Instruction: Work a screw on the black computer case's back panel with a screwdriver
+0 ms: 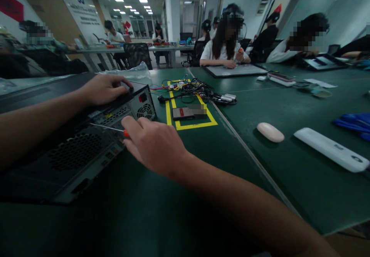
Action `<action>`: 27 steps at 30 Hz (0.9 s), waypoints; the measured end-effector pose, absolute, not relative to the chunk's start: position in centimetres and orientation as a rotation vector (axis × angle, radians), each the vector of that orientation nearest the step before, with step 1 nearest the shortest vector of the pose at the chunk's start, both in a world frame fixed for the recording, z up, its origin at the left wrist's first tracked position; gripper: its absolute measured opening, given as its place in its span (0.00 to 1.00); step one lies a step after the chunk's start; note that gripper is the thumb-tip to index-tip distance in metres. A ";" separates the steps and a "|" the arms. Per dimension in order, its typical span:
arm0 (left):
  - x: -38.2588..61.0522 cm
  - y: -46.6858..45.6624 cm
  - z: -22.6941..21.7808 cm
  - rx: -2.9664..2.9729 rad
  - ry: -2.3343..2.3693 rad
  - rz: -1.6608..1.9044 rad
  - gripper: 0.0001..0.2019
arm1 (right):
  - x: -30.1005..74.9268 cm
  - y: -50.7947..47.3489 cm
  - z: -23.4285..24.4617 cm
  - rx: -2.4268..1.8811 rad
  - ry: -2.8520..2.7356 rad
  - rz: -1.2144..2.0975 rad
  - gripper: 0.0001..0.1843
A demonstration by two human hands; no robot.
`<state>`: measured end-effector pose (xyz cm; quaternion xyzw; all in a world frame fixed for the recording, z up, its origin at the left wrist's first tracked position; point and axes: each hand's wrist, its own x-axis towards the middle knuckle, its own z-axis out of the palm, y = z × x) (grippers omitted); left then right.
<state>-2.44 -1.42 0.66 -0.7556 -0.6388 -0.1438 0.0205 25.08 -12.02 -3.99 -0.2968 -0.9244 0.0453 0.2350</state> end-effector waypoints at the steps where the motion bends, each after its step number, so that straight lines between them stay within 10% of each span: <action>1: -2.4 -1.4 0.7 -2.345 -1.978 -0.446 0.24 | 25.1 -12.0 -4.0 -0.813 -2.540 0.106 0.14; 27: -1.7 -1.9 0.9 -2.289 -2.054 -0.420 0.25 | 25.0 -12.0 -3.9 -0.846 -2.565 0.030 0.15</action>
